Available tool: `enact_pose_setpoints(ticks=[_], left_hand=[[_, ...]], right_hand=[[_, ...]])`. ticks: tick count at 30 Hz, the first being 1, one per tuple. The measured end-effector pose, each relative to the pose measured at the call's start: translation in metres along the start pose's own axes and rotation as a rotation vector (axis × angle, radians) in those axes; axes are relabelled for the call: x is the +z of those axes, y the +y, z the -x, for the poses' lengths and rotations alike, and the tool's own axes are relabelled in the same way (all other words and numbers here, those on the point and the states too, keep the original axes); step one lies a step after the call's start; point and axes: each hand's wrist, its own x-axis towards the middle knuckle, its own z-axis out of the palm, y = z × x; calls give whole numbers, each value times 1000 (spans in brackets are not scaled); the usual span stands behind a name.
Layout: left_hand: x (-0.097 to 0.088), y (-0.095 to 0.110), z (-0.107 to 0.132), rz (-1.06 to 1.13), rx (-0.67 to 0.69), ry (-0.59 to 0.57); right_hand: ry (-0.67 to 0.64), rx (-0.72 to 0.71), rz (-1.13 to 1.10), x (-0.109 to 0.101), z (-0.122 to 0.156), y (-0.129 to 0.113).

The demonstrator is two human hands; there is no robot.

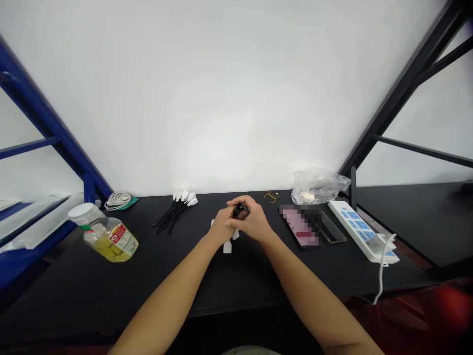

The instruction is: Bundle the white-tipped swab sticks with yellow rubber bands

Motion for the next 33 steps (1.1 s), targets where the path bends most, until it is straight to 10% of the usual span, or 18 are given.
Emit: enact_pose_setpoints(ticks=[11, 33], left_hand=[[4, -1, -3, 108, -53, 89], [0, -18, -8, 358, -123, 126]], right_hand=[[-58, 104, 278, -14, -6, 9], [-61, 224, -711, -24, -15, 14]])
